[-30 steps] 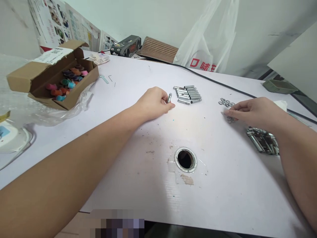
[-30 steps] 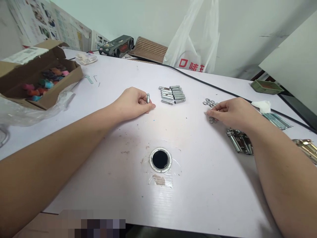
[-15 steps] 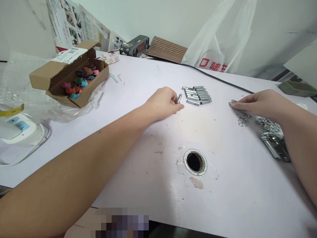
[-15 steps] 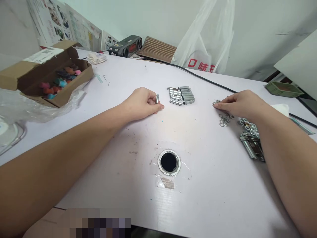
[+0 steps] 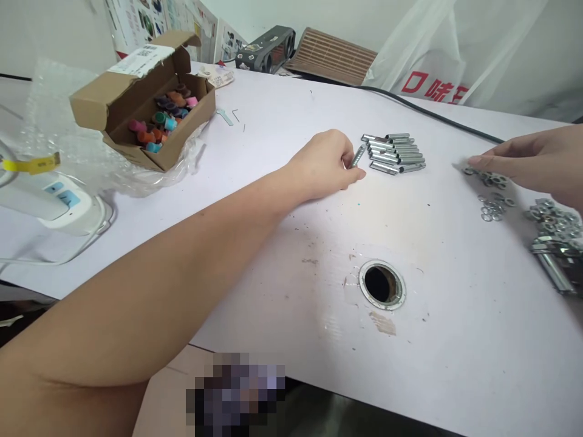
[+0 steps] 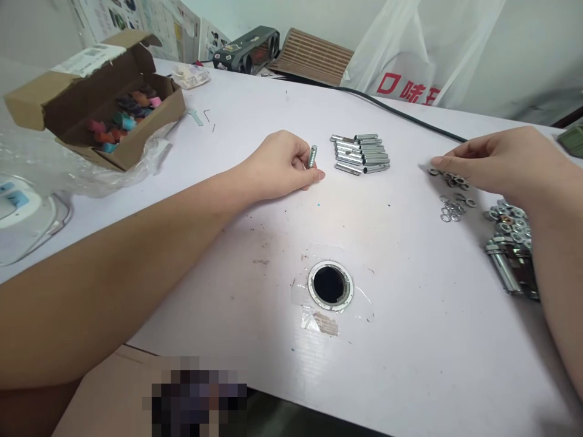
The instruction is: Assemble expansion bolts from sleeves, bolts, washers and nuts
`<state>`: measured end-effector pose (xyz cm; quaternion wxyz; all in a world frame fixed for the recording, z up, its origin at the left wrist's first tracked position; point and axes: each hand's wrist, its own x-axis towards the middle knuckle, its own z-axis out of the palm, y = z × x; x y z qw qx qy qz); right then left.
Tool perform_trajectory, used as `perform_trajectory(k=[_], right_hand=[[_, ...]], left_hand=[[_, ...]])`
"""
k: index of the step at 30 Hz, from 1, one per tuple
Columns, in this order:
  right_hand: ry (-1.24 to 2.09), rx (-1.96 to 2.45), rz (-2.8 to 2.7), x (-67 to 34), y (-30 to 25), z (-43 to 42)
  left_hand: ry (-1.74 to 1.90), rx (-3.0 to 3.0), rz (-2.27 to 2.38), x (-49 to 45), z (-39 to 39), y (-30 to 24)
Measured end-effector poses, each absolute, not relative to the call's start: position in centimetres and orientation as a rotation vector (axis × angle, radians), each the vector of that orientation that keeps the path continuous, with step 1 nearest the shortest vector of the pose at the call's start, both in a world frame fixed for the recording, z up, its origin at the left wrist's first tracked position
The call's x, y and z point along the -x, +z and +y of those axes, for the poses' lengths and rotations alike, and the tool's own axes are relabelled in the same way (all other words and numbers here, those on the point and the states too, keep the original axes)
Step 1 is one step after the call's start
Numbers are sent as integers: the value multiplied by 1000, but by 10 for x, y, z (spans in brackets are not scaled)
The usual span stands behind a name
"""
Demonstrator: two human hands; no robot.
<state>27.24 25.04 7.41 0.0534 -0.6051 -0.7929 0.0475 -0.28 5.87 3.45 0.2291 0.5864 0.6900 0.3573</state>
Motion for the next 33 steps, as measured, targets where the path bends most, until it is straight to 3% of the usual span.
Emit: perform_trajectory(k=[4,23,33], right_hand=[[342,2033,-2231,-257,75,237],[204,2215,-2356,-275,69,269],[210,2078,-2371,-275,66,271]], left_hand=[[977,-1604,1897,3,58,35],[978,-1623,1906,3,59,34],[1024,-1578,1887,2,59,33]])
